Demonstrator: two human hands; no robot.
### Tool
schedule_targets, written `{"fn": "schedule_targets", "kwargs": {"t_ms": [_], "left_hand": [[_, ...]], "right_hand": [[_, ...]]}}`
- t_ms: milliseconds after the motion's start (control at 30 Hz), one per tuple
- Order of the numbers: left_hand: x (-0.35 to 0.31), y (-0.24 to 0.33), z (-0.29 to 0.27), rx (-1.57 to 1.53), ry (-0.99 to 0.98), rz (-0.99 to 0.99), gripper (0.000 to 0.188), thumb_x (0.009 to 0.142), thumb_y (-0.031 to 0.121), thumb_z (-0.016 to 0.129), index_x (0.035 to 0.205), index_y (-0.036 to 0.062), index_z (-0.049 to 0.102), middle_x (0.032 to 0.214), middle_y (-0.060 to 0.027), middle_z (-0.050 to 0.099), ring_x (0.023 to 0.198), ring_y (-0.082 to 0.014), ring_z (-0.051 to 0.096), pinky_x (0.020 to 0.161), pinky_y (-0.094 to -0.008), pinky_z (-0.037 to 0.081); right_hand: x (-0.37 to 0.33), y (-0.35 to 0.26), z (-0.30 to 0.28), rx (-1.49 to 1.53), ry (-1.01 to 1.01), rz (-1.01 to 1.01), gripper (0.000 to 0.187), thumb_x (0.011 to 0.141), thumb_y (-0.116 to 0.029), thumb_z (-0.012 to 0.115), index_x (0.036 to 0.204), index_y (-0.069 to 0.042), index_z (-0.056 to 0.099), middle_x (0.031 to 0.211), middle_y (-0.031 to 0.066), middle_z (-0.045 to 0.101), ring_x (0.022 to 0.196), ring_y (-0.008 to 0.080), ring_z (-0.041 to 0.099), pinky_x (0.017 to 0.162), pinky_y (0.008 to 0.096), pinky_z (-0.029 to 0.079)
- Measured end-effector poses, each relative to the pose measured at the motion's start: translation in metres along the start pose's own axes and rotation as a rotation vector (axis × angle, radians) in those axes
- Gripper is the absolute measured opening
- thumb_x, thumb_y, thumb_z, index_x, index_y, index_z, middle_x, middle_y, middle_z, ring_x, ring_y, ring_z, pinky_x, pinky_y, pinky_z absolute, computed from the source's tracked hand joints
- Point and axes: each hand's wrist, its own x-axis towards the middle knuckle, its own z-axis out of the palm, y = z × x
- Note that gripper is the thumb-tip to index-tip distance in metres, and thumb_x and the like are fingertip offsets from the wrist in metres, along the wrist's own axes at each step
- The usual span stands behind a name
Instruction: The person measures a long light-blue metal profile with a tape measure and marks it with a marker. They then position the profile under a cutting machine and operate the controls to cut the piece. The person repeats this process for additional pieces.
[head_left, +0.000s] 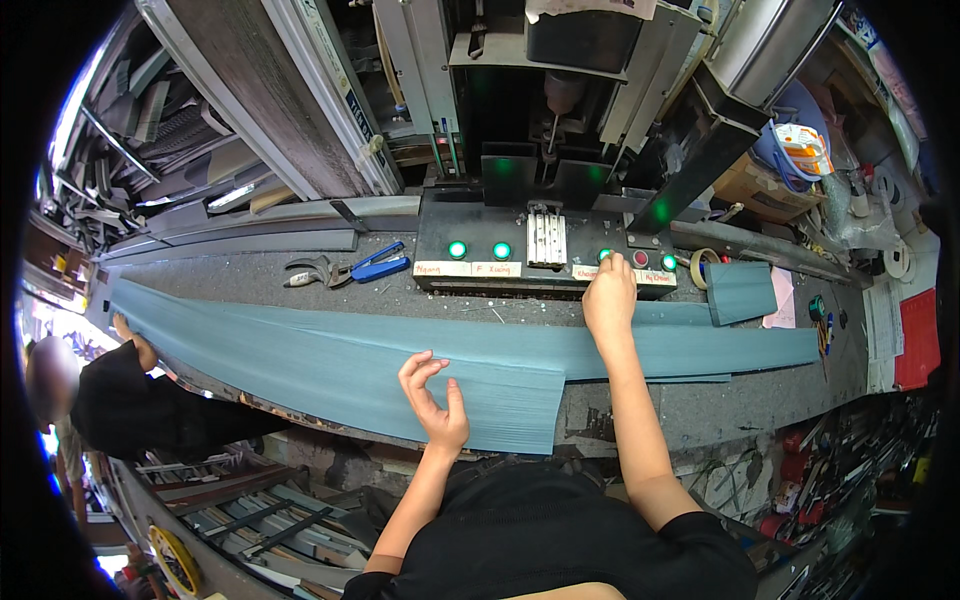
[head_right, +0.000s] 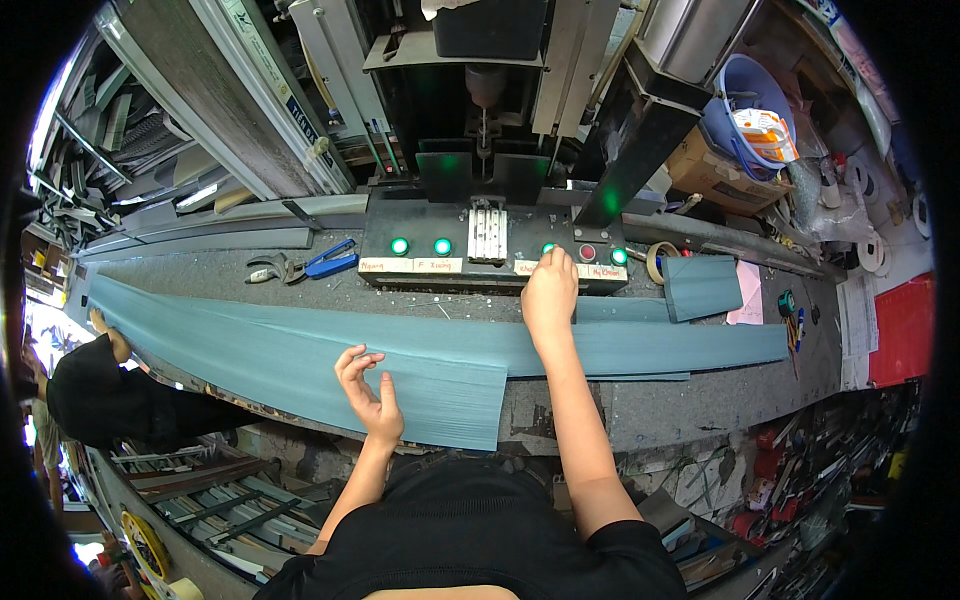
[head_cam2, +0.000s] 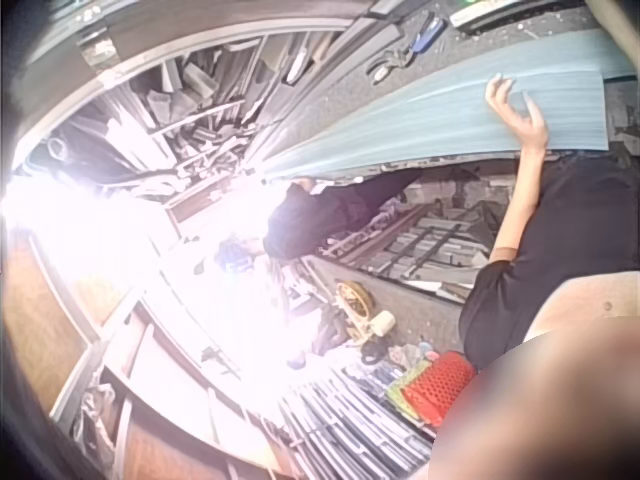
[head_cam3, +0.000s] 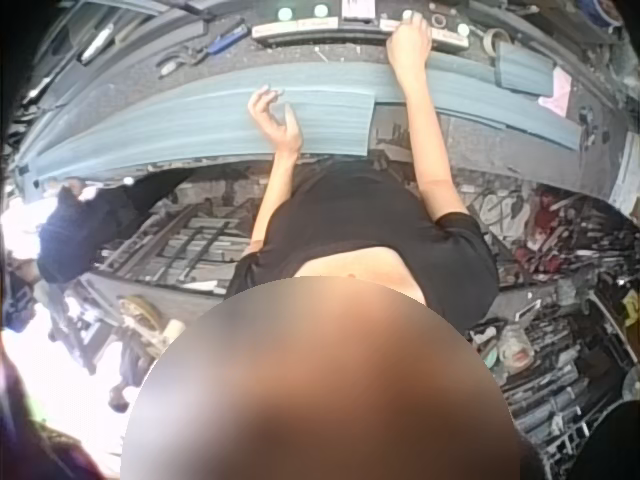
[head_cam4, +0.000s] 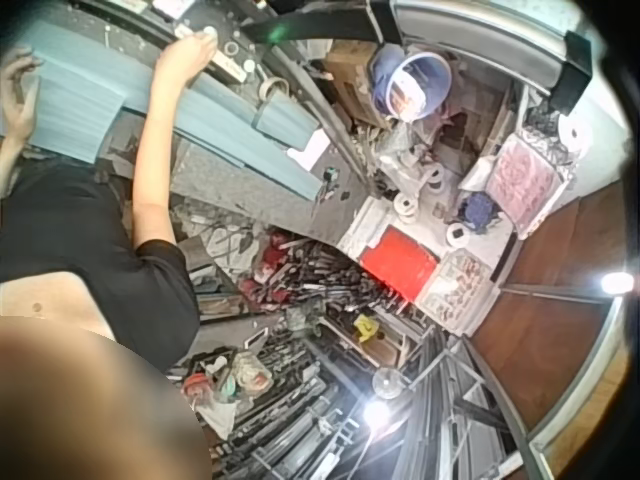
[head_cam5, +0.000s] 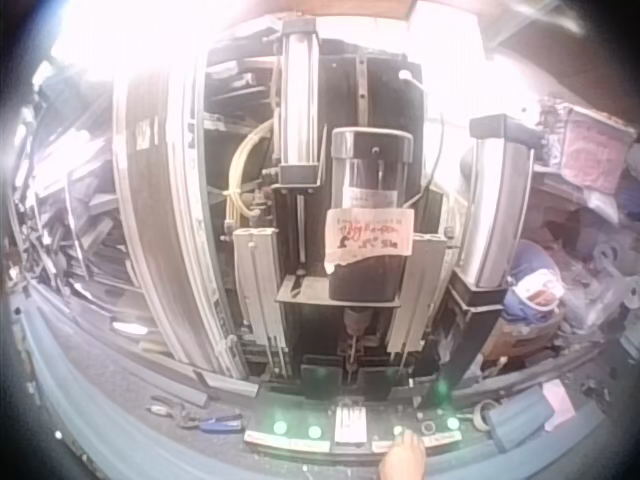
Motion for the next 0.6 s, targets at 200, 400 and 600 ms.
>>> {"fn": "schedule_targets", "kwargs": {"t_ms": [200,400,600], "left_hand": [[0.0008,-0.0007,0.0004,-0.002,0.003,0.005,0.041,0.084,-0.008,0.053,0.122,0.0051,0.048,0.131,-0.0138,0.042,0.103,-0.0209,0.056,0.092,-0.0367,0.043],[0.0006,-0.0010,0.0002,0.000,0.000,0.004,0.041,0.084,-0.009,0.053,0.122,0.0054,0.048,0.131,-0.0138,0.042,0.103,-0.0205,0.056,0.092,-0.0366,0.043],[0.0011,-0.0007,0.0006,0.010,-0.005,0.006,0.042,0.084,-0.009,0.052,0.123,0.0053,0.047,0.131,-0.0139,0.042,0.104,-0.0206,0.056,0.092,-0.0369,0.043]], "right_hand": [[0.0004,-0.0008,-0.0005,-0.007,0.001,0.005,0.026,0.077,0.005,0.056,0.101,0.012,0.062,0.111,0.0217,0.060,0.103,0.0358,0.057,0.093,0.0422,0.046],[0.0000,-0.0010,-0.0010,-0.014,0.000,0.005,0.026,0.077,0.005,0.057,0.102,0.012,0.062,0.110,0.0210,0.060,0.103,0.0353,0.057,0.093,0.0416,0.046],[0.0002,-0.0003,-0.0004,-0.033,-0.007,0.002,0.026,0.077,0.005,0.057,0.102,0.011,0.063,0.110,0.0204,0.060,0.103,0.0347,0.057,0.093,0.0411,0.046]]}}
